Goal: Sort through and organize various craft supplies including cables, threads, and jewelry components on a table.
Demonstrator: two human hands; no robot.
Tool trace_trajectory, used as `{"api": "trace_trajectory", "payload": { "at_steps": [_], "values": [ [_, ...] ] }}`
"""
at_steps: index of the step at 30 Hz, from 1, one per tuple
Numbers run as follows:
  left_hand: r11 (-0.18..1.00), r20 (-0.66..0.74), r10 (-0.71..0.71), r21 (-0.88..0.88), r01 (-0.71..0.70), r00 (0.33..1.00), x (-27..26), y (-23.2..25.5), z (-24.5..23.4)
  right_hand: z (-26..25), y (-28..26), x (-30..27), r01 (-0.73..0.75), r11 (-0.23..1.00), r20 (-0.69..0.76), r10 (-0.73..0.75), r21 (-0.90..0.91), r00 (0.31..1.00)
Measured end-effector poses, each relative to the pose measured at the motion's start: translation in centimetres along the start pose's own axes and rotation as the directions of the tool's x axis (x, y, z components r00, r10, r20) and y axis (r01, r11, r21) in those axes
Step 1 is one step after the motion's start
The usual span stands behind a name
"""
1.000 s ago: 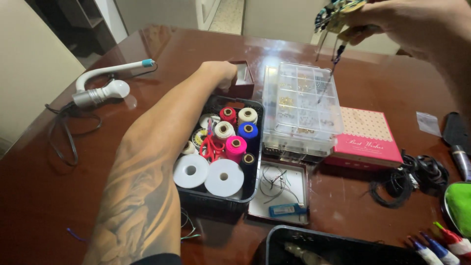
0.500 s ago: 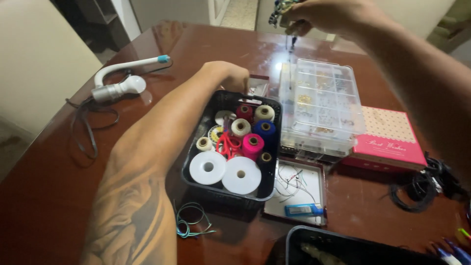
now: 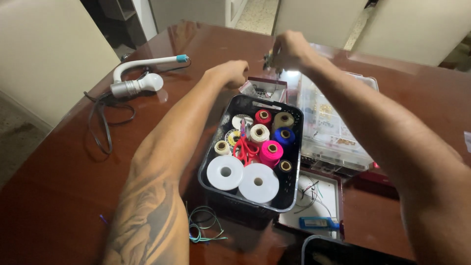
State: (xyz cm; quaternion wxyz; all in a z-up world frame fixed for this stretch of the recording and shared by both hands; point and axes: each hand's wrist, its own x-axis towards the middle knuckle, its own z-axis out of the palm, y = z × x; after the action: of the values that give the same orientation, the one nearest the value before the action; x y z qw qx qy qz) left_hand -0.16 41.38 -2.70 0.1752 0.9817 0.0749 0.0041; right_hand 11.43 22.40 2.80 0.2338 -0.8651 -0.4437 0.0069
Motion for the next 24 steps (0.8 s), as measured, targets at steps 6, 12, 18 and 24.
{"api": "trace_trajectory", "payload": {
  "at_steps": [6,12,18,24],
  "values": [
    [0.96,0.206,0.105,-0.277,-0.045,0.973,0.4,-2.3,1.7,1.5,-0.3,-1.3,0.085,0.996,-0.1,-0.084,0.001,0.991],
    [0.973,0.041,0.084,-0.217,-0.073,0.996,3.8,-5.4,3.1,-0.1,-3.0,-1.8,0.189,0.948,-0.291,-0.111,0.257,0.95],
    [0.903,-0.249,0.284,-0.255,-0.345,0.926,1.3,-1.9,0.3,-1.2,-1.9,-1.0,0.259,0.961,-0.301,-0.221,0.093,0.928],
    [0.86,-0.092,0.356,-0.358,-0.364,0.93,0.7,0.9,-0.7,-1.2,-2.1,-1.7,0.117,0.982,-0.167,-0.093,0.145,0.982]
  ]
}}
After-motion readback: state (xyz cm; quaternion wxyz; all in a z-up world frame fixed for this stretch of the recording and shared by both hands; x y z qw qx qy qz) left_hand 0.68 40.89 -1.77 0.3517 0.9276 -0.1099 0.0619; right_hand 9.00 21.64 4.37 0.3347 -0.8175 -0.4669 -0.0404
